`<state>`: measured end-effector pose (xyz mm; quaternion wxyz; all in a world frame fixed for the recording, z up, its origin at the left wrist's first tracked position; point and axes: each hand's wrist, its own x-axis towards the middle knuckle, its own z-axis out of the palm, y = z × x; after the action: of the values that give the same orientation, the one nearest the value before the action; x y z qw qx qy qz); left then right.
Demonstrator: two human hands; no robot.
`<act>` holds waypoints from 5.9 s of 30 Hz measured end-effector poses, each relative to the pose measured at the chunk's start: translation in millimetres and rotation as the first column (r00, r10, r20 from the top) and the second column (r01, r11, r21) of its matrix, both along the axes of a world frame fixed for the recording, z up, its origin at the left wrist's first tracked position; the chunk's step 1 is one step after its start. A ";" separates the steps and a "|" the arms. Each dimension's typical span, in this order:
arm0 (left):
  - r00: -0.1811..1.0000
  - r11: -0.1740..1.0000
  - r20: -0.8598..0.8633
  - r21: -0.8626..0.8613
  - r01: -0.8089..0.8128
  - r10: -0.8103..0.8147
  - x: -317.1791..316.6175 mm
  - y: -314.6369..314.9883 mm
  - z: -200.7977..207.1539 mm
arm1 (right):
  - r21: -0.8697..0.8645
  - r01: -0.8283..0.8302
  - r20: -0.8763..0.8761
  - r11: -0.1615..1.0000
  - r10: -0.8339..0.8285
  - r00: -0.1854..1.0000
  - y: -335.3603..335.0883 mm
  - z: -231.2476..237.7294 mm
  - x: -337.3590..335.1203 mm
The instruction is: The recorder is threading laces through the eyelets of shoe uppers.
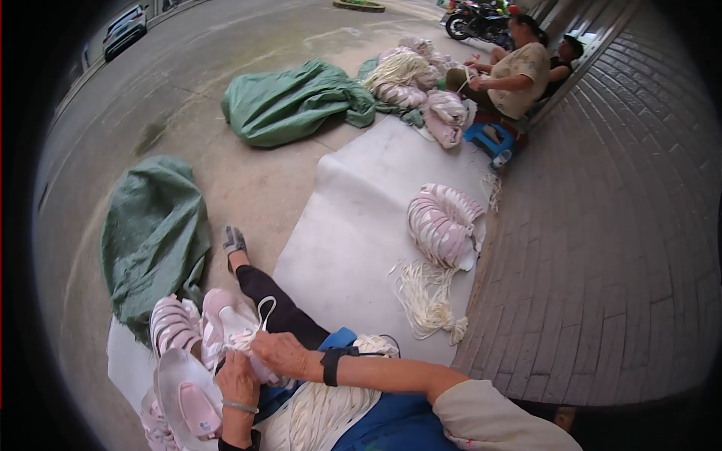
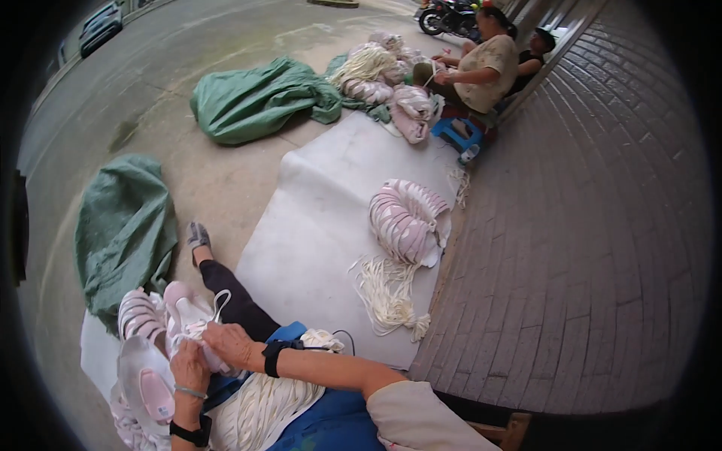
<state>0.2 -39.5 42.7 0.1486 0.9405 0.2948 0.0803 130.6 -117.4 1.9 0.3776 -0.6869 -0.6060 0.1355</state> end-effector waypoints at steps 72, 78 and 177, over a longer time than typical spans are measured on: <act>0.982 0.954 0.141 -0.252 0.162 -0.129 -9.6 18.4 -6.3 | -0.271 0.241 -0.139 0.932 -0.286 0.948 12.9 -7.6 -24.6; 0.974 0.930 0.188 -0.320 0.180 -0.124 -7.8 21.1 -11.6 | -0.135 0.221 -0.219 0.966 -0.246 0.944 15.6 -22.6 -19.6; 0.979 0.975 0.189 -0.189 0.112 -0.076 -4.4 3.2 15.1 | -0.117 0.035 -0.190 0.992 -0.057 0.980 -2.2 1.4 -1.8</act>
<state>-4.2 -36.3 57.8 0.2717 0.9227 0.2415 0.1283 128.8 -119.6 3.3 0.3979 -0.7047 -0.5419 0.2268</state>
